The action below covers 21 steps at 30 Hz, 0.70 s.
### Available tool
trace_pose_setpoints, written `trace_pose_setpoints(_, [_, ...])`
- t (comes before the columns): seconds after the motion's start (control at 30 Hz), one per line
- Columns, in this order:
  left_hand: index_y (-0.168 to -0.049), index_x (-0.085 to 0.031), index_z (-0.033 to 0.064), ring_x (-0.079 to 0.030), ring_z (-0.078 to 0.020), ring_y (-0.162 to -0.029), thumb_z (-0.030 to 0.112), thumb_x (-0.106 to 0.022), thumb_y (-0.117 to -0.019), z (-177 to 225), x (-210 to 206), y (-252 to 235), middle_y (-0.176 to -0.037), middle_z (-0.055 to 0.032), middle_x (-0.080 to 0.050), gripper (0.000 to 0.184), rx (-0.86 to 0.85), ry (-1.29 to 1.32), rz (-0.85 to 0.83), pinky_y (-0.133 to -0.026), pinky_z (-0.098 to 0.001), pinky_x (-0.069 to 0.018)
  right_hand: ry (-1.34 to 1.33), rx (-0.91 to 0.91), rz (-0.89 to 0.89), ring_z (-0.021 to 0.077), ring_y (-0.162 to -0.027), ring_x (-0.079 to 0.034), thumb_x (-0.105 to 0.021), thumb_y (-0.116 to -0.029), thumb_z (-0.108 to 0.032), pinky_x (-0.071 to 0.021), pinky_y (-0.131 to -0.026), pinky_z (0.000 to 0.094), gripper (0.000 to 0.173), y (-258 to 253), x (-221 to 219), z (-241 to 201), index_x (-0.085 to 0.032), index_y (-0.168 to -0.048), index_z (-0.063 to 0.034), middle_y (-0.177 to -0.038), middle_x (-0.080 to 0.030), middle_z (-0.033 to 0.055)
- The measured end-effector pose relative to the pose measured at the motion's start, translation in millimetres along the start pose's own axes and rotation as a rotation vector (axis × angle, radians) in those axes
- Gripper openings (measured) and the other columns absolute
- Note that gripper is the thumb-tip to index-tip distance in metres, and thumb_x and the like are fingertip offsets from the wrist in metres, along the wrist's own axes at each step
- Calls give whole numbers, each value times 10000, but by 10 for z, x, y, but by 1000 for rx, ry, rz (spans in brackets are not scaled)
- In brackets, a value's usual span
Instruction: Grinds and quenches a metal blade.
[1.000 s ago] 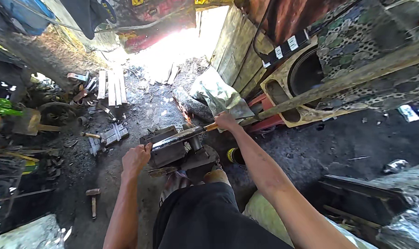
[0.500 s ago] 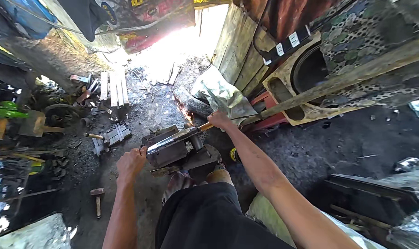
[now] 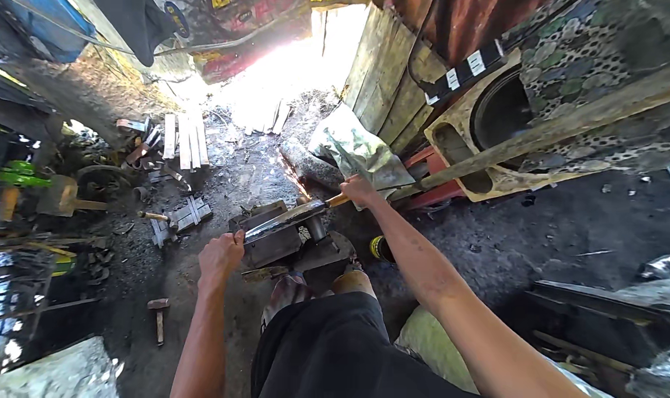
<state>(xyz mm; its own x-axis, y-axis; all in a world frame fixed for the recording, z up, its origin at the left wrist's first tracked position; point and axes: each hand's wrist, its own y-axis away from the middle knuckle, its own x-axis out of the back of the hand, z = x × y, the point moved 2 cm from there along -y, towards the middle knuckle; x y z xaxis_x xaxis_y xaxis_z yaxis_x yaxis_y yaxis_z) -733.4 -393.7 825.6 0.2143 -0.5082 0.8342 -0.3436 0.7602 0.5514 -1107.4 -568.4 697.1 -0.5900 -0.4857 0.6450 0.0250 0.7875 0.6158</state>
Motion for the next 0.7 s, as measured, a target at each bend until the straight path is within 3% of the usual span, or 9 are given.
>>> trace_pose_setpoints(0.07, [-946, -674, 102, -710, -379, -984, 654, -226, -1051, 59, -47, -28, -950, -175, -713, 718, -24, 1, -6, -764, -614, -538, 9, -1, 21, 461, -1134, -648, -509, -1038, -373, -502, -927, 691, 433, -10, 87, 54, -718, -1093, 2, -1158, -688, 277])
trace_pose_setpoints(0.23, [-1012, -699, 93, -701, -406, -1037, 684, -223, -1037, -274, -85, -32, -1025, -201, -720, 759, 43, -9, -35, -808, -656, -531, 46, 80, -6, 451, -1128, -657, -480, -1052, -363, -504, -926, 694, 442, 174, -26, -223, -740, -1032, -6, -1147, -698, 267])
trace_pose_setpoints(0.43, [-956, -688, 108, -712, -377, -989, 675, -226, -1040, -43, -60, -19, -961, -174, -719, 736, 11, 2, -7, -778, -625, -538, -14, 24, 9, 439, -1080, -667, -511, -1024, -349, -511, -885, 685, 406, -2, 36, 10, -732, -1045, -9, -1104, -701, 260])
trace_pose_setpoints(0.6, [-989, -699, 94, -703, -397, -1039, 654, -251, -1046, -169, -12, -44, -1022, -189, -724, 720, 77, -4, -38, -800, -644, -531, 60, 4, -63, 433, -1165, -640, -489, -1041, -358, -496, -941, 678, 425, 199, 41, -230, -733, -1096, -15, -1190, -686, 253])
trace_pose_setpoints(0.7, [-959, -695, 107, -711, -377, -997, 653, -263, -1045, -34, -41, -44, -974, -175, -722, 701, 52, 34, -12, -778, -627, -536, 41, -8, -27, 436, -1142, -649, -492, -1039, -350, -503, -925, 679, 420, 96, 62, -87, -716, -1088, 2, -1169, -685, 266])
